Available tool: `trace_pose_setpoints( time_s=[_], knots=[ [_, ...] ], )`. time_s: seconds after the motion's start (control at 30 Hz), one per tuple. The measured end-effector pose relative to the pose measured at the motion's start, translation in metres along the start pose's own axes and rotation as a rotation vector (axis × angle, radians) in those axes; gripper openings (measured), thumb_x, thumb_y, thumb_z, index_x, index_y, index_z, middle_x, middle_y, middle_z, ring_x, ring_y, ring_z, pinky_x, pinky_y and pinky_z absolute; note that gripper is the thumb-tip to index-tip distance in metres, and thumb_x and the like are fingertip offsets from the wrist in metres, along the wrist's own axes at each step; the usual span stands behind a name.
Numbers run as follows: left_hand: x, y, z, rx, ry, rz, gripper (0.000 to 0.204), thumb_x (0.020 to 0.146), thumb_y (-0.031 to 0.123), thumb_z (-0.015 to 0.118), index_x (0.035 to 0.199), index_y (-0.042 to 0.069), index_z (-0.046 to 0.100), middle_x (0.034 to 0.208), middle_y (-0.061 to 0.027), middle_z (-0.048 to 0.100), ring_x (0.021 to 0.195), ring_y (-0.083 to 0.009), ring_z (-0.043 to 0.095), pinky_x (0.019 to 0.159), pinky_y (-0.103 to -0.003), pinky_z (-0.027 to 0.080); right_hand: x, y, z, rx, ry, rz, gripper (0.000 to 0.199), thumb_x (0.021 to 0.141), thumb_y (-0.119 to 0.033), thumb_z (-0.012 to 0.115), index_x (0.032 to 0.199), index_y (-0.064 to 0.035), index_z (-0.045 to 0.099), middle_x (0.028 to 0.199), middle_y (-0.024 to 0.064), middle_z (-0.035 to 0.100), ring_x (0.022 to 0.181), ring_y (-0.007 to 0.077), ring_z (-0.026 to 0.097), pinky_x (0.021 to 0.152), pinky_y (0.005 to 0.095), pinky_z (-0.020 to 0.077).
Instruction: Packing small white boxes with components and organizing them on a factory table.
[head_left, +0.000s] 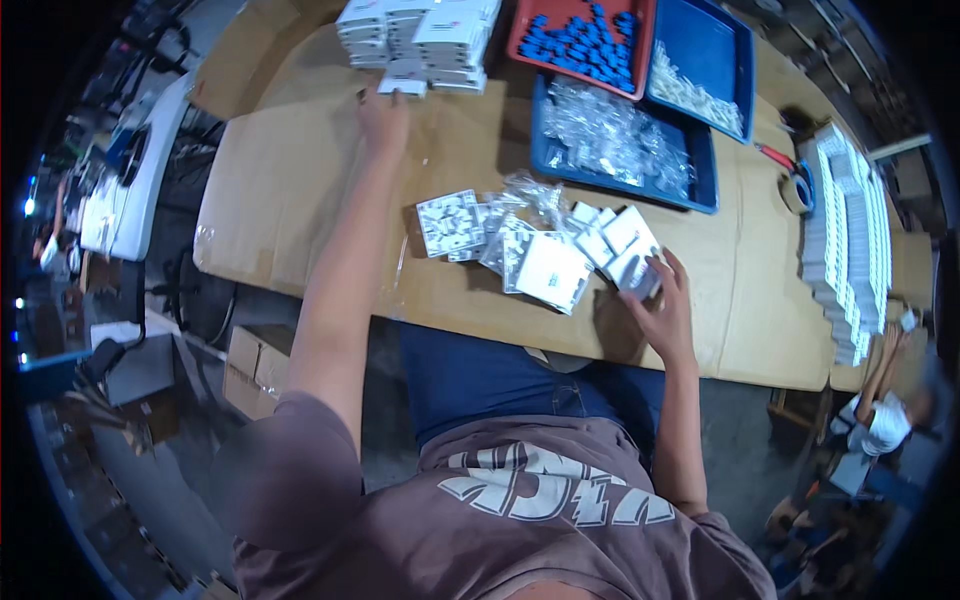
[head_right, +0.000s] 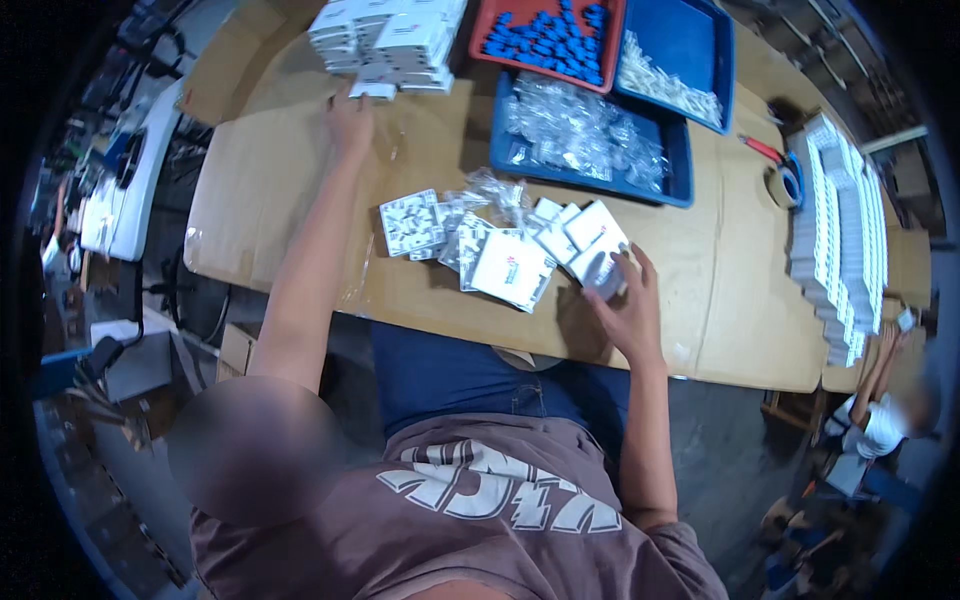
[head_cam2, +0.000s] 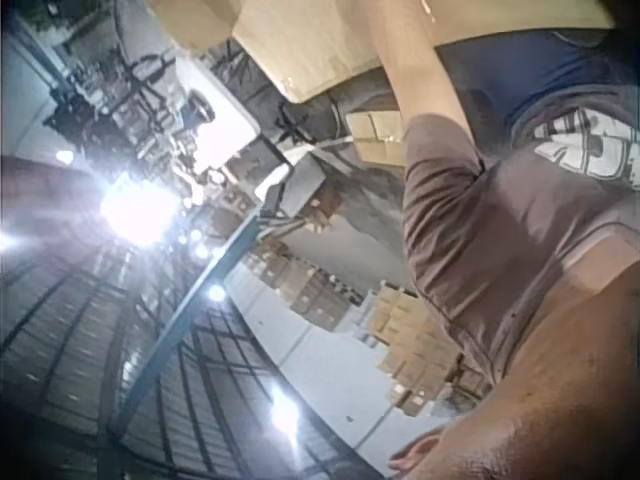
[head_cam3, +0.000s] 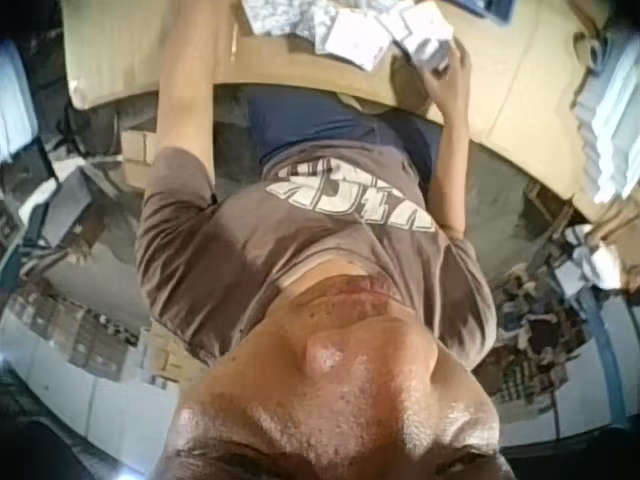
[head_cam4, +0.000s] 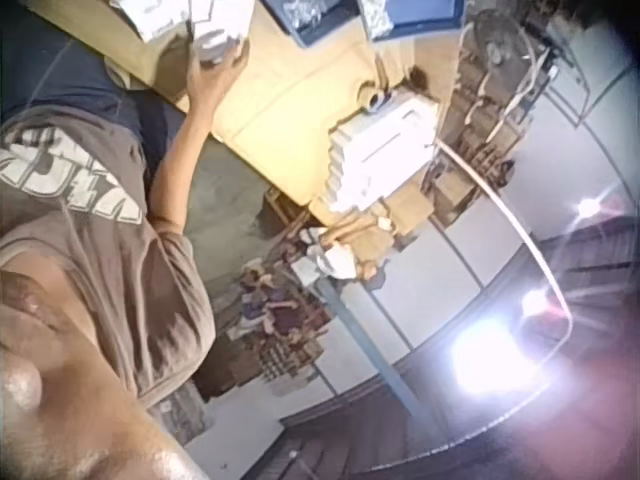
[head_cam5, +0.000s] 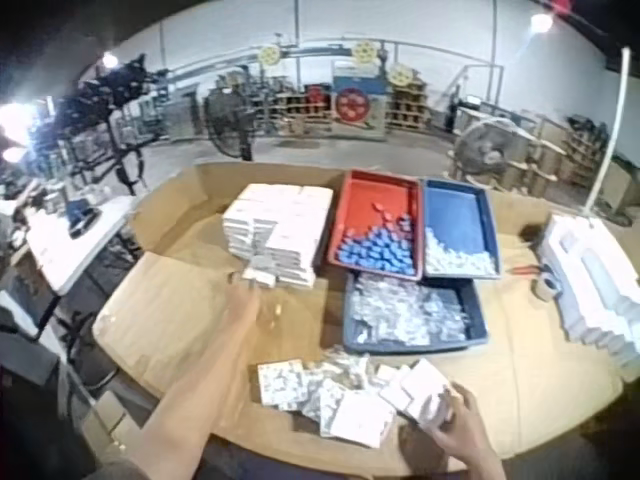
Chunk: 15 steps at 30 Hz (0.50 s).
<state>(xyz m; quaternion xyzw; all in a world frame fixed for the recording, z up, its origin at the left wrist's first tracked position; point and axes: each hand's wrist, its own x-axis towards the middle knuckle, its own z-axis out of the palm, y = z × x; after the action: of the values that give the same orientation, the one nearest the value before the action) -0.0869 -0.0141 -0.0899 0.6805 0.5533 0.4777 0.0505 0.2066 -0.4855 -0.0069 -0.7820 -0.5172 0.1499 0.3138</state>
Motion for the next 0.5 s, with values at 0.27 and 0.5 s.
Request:
trace_pose_setpoints(
  time_s=[0.27,0.5],
  knots=[
    [-0.115,0.142,-0.13,-0.432,-0.176,-0.164,0.025,0.095,0.012,0.067,0.118,0.003,0.07,0.109,-0.0101,0.069,0.097,-0.0254,0.061,0.088,-0.038,0.047,0.011,0.003,0.004,-0.13,0.027,-0.01,0.06,0.075,-0.014,0.087,0.128,-0.0045,0.06,0.144,0.0202,0.055,0.128,0.0417,0.054,0.106,0.0481,0.0473],
    [-0.228,0.191,-0.197,-0.488,-0.402,-0.388,0.017,0.096,0.009,0.068,0.112,0.002,0.071,0.098,-0.0052,0.068,0.085,-0.0149,0.059,0.078,-0.031,0.047,0.015,-0.048,-0.003,0.095,-0.038,-0.209,0.069,0.075,-0.017,0.087,0.137,-0.0048,0.059,0.137,0.0176,0.055,0.132,0.0369,0.053,0.11,0.0425,0.0457]
  ],
)
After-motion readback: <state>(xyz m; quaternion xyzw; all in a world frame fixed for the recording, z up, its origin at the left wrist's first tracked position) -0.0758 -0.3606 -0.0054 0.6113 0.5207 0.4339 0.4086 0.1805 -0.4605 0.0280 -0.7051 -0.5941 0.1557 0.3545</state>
